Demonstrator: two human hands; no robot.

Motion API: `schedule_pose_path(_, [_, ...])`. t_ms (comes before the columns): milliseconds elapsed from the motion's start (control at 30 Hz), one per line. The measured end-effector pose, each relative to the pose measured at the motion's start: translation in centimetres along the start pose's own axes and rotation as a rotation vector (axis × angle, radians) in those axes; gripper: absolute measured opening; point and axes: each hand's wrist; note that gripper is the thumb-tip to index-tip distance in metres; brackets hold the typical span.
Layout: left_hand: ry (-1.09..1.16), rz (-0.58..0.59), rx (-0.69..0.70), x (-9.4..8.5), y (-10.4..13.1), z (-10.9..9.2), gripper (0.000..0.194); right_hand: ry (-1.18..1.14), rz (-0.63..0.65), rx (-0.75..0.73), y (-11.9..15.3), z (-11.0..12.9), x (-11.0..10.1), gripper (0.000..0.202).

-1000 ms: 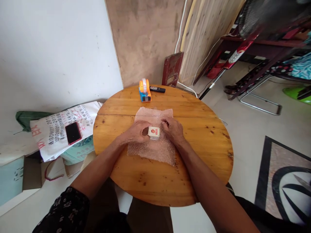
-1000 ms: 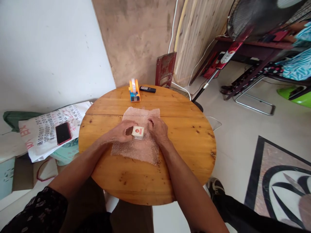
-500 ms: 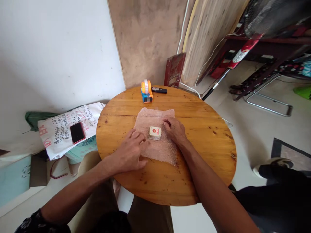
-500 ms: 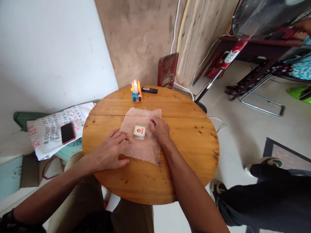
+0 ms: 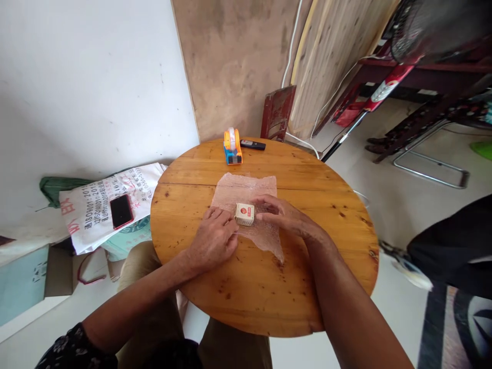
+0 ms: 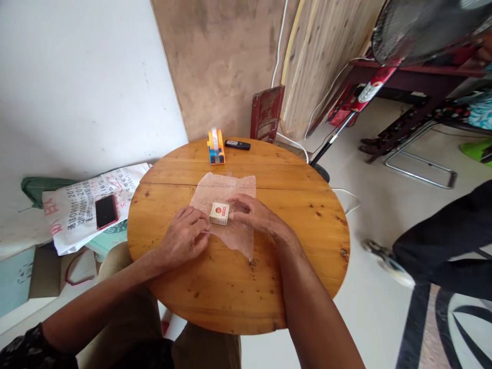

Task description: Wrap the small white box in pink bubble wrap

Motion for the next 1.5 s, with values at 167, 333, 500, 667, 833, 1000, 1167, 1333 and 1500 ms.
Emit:
schedule_pose_path(167, [-0.026,0.034,0.019,0.4,0.0,0.0,0.007,0.222,0.011,-0.033,-0.2,0.2,0.8,0.049])
schedule_pose_path(333, [0.146,-0.039,0.050,0.1,0.4,-0.1,0.012,0.310,0.012,-0.039,-0.3,0.3,1.5,0.035])
schedule_pose_path(500, [0.230,-0.034,0.096,-0.4,1.1,0.1,0.014,0.313,0.013,0.018,0.1,1.4,1.8,0.033])
schedule_pose_path(667, [0.210,-0.004,0.096,-0.5,2.0,0.6,0.015,0.266,0.016,0.035,0.0,1.2,2.1,0.036])
schedule_pose_path(833, [0.221,0.010,0.053,-1.0,2.0,0.5,0.014,0.258,0.006,-0.016,-0.2,0.6,2.3,0.039])
schedule_pose_path(1000, [0.268,-0.009,0.028,-1.5,1.2,0.5,0.013,0.246,0.020,-0.017,-0.5,0.2,2.2,0.042])
schedule_pose_path(1167, [0.394,-0.058,-0.065,-1.4,-0.3,1.0,0.009,0.247,0.041,-0.046,-0.6,0.1,1.9,0.041])
schedule_pose_path(1333, [0.526,-0.028,-0.179,-0.8,-1.9,1.7,0.004,0.226,0.048,-0.080,-0.9,-0.1,1.9,0.037])
schedule_pose_path(1500, [0.622,-0.050,-0.250,-0.3,-2.4,1.7,0.006,0.174,0.029,-0.064,-1.1,-0.5,2.3,0.038])
Point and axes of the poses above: each hand's wrist, its own y-axis away from the middle knuckle, its own x-axis out of the palm, z = x × y, and after that the axes turned 8 degrees about z, right-handed
